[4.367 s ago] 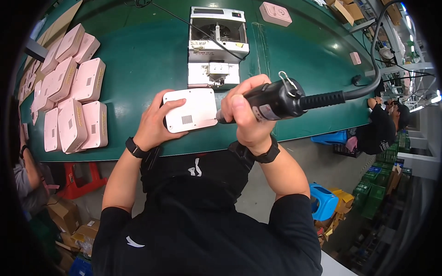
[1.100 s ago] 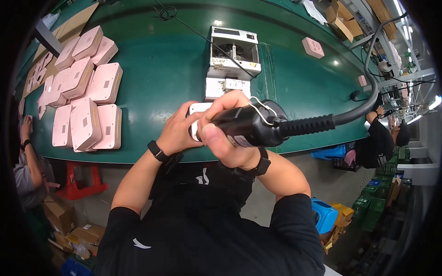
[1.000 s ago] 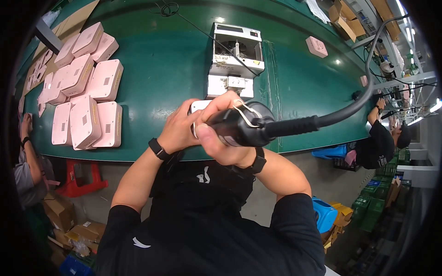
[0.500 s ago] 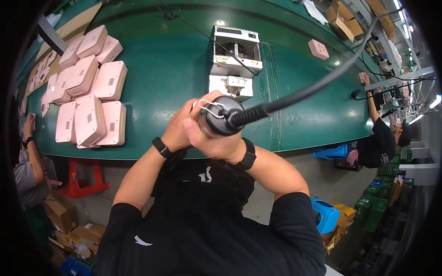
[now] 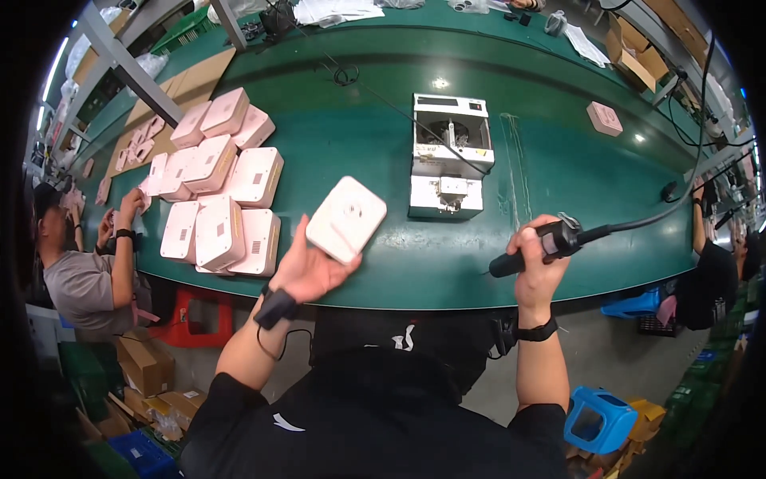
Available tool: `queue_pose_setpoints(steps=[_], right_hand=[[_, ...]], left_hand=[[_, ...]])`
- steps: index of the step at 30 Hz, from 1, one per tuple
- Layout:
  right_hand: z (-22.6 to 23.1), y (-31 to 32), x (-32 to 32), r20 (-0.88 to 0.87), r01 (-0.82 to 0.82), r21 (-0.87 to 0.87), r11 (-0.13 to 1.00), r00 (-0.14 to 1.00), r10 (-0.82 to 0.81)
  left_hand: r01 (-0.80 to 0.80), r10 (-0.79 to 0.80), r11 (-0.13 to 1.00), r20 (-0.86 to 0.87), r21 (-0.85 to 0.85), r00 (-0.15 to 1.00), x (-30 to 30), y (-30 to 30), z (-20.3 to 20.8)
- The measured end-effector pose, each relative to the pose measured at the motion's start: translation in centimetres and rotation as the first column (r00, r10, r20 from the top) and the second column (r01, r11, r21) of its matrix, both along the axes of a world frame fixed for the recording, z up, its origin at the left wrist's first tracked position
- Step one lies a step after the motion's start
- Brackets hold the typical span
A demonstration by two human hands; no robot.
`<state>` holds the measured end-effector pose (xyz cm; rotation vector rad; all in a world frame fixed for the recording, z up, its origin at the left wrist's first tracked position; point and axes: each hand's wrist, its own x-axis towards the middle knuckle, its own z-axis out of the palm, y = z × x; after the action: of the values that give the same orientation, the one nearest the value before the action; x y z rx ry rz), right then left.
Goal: The person picks up a pink box, places it on the table, and drives screws into the bottom using a power screwdriver before setting it aside and repeating the process with another box.
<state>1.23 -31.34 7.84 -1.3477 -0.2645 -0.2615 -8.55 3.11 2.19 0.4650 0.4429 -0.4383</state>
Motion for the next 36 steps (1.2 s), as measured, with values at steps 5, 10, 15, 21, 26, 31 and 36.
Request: queue_pose_setpoints(steps=[5, 10, 15, 21, 26, 31, 36], right_hand=[[-0.5, 0.7, 1.1, -0.025, -0.031, -0.157, 0.987, 0.999, 0.028], [-1.0, 0.3, 0.7, -0.045, -0.027, -0.104, 0.994, 0.999, 0.023], [-2.2, -2.5, 0.1, -0.024, -0.029, 0.088, 0.996, 0.999, 0.031], [-2.1, -3.0, 0.6, -0.036, -0.063, 0.196, 0.979, 0.997, 0.071], [-2.2, -2.9, 0.3, -0.024, -0.102, 0.138, 0.985, 0.994, 0.107], [-2.6, -2.4, -1.1, -0.001, -0.07, 0.089, 0.994, 0.998, 0.07], [-1.9, -3.1, -1.1, -0.042, -0.061, 0.119, 0.991, 0.997, 0.067]], left_hand=[[-0.158, 0.159, 0.987, 0.043, -0.019, 0.986, 10.0, 2.9, -1.3], [-0.542, 0.231, 0.512, 0.501, 0.667, 0.834, 9.8, 2.0, 4.0], [-0.347, -0.198, -0.88, 0.413, 0.323, 0.889, -0.9, 3.1, 6.7], [0.11, 0.216, -0.909, 0.228, 0.401, 0.95, -7.4, 4.8, 5.3], [-0.045, 0.107, -0.893, 0.31, 0.448, 0.945, -8.1, 7.3, 3.1], [-0.271, -0.012, -0.812, 0.45, 0.517, 0.893, -9.2, 5.2, 6.1], [-0.695, -0.604, -0.49, 0.37, 0.526, 0.706, -5.7, -1.0, 6.0]])
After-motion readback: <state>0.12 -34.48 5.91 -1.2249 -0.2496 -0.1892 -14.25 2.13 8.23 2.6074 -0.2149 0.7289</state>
